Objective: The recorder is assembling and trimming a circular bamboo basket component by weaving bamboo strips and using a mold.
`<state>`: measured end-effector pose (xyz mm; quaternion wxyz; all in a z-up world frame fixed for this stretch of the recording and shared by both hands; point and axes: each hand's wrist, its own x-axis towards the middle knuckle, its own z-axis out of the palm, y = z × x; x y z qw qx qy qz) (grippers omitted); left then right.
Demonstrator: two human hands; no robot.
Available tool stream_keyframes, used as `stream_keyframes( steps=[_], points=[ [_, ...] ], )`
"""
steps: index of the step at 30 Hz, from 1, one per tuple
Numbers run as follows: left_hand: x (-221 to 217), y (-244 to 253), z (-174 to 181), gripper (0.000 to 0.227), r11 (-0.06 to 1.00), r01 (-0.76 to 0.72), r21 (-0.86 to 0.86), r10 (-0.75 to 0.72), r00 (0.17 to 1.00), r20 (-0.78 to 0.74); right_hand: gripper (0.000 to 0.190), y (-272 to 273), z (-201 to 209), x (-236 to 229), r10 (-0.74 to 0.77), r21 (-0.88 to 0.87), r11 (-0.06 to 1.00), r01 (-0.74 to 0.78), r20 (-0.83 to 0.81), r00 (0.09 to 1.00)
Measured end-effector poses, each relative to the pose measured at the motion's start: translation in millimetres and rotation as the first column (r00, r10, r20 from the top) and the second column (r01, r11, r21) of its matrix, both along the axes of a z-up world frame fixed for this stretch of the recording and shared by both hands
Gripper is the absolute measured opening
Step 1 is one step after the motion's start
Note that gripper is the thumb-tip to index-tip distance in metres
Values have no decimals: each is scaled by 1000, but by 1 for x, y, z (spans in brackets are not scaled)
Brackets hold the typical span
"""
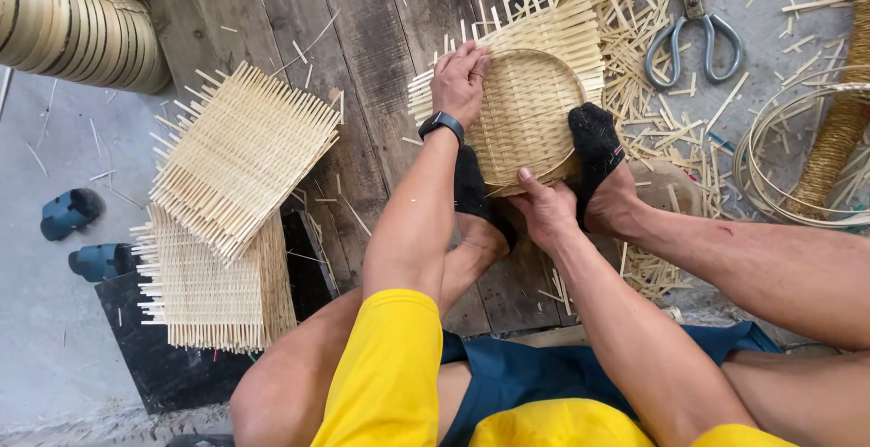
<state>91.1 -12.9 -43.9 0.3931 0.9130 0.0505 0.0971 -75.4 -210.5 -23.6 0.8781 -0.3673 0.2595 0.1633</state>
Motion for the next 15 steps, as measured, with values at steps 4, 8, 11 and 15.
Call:
stream_keyframes(
  steps=[4,8,11,15],
  points=[
    [-5,-9,30,31,999,-46,27,47,998,-34,55,-7,92,9,303,-558,663,-499,-410,860],
    [-5,-9,13,29,993,-101,58,102,995,-12,60,-11,150,47,671,-984,-140,-110,-176,720],
    [-5,-8,17,30,994,-92,60,89,995,47,61,-21,142,90,929,-943,43,331,159,333],
    [-12,-11,32,30,994,-105,28,105,994,-11,12,-34,123,115,864,-845,-434,312,-489,-122]
  ],
)
